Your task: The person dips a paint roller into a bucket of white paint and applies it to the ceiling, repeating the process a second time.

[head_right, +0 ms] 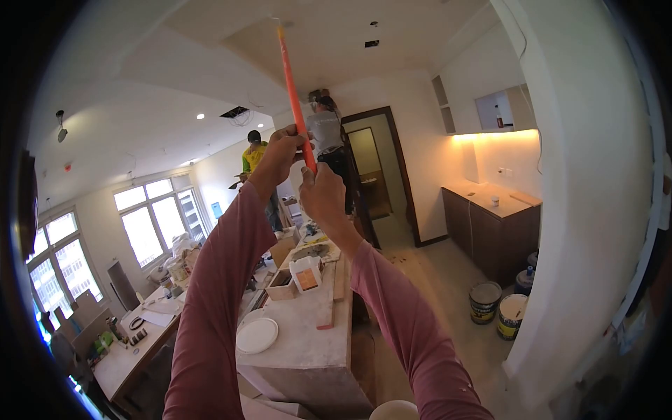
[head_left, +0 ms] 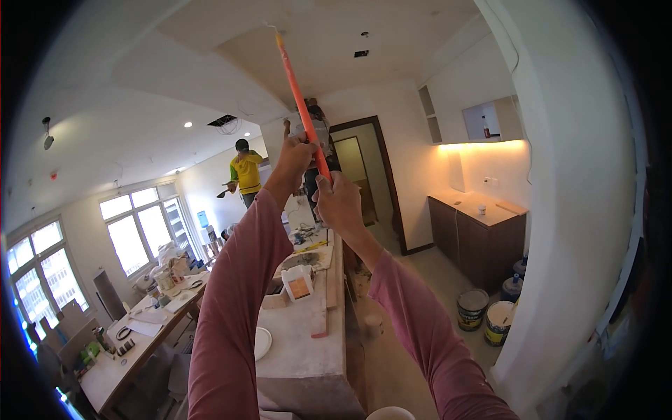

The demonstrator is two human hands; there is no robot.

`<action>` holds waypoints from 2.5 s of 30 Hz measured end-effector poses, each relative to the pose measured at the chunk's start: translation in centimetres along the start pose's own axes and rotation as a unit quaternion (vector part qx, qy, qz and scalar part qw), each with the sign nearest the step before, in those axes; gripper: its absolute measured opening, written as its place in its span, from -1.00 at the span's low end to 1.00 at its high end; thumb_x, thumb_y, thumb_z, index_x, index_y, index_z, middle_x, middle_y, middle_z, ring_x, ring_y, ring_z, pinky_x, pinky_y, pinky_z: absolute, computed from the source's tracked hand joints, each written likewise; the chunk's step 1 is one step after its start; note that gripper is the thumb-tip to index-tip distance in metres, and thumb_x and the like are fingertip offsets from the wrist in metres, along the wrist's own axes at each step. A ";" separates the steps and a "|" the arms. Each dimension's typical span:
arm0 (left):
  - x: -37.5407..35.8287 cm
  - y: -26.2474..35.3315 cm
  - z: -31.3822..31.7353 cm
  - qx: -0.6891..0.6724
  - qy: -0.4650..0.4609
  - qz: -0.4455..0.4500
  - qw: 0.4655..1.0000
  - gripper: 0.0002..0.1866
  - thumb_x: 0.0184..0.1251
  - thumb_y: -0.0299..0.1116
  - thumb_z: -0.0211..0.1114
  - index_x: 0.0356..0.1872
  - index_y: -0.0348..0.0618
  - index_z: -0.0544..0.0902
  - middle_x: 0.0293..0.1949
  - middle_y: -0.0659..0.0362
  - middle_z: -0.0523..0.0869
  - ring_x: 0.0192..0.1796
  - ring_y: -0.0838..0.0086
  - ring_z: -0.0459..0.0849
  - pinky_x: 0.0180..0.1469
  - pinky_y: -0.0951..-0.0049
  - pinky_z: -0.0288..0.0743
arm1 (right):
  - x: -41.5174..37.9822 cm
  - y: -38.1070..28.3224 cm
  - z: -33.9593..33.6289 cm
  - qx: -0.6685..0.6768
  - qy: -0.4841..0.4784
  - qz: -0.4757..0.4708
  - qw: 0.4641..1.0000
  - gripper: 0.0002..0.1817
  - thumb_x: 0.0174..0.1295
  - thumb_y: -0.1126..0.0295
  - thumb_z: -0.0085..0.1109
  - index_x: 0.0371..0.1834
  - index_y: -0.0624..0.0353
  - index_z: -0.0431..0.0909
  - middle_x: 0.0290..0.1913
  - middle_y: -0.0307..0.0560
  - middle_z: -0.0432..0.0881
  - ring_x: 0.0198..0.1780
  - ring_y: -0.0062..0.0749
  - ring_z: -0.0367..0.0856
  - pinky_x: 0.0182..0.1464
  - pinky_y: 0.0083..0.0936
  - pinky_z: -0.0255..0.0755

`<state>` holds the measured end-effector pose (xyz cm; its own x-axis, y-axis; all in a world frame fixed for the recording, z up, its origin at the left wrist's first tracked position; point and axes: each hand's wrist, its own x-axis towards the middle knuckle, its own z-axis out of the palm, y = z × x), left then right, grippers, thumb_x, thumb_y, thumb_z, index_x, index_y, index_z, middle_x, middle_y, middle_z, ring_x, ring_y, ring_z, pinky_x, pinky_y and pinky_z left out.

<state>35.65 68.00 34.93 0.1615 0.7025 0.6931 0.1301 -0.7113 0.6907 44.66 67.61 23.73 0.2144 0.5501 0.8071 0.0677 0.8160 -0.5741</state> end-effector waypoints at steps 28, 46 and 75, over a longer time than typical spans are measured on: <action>-23.4 12.1 1.6 0.047 -0.064 0.107 0.991 -0.80 0.46 -0.40 0.17 -0.04 -0.30 0.55 -0.32 0.22 0.62 -0.32 0.64 0.59 -0.31 0.58 0.48 | -21.5 -17.9 -7.0 0.130 -0.057 0.079 0.987 -0.66 0.56 0.22 -0.02 0.10 0.33 0.46 -0.40 -0.20 0.55 -0.56 -0.69 0.53 -0.53 -0.66 0.44; -20.2 11.1 7.5 0.023 -0.096 0.098 0.990 -0.71 0.47 -0.37 0.16 0.10 -0.30 0.53 -0.16 0.18 0.62 -0.22 0.54 0.66 -0.26 0.54 0.61 | -19.1 -16.3 -12.5 0.064 -0.001 0.050 0.997 -0.75 0.50 0.32 0.03 -0.06 0.34 0.49 -0.56 -0.10 0.59 -0.65 -0.52 0.61 -0.58 -0.49 0.43; 2.0 0.8 11.1 -0.009 -0.011 0.023 1.000 -0.86 0.37 -0.48 0.10 -0.13 -0.23 0.57 -0.26 0.18 0.61 -0.20 0.45 0.64 -0.08 0.37 0.55 | 2.7 1.2 -10.7 -0.024 0.023 -0.014 0.999 -0.71 0.45 0.25 0.02 -0.28 0.29 0.51 -0.59 -0.14 0.59 -0.65 -0.45 0.62 -0.58 -0.47 0.44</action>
<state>46.92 68.56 34.57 0.1885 0.6685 0.7194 0.1051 -0.7421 0.6620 55.71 68.15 23.73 0.2571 0.5178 0.8160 0.1200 0.8207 -0.5586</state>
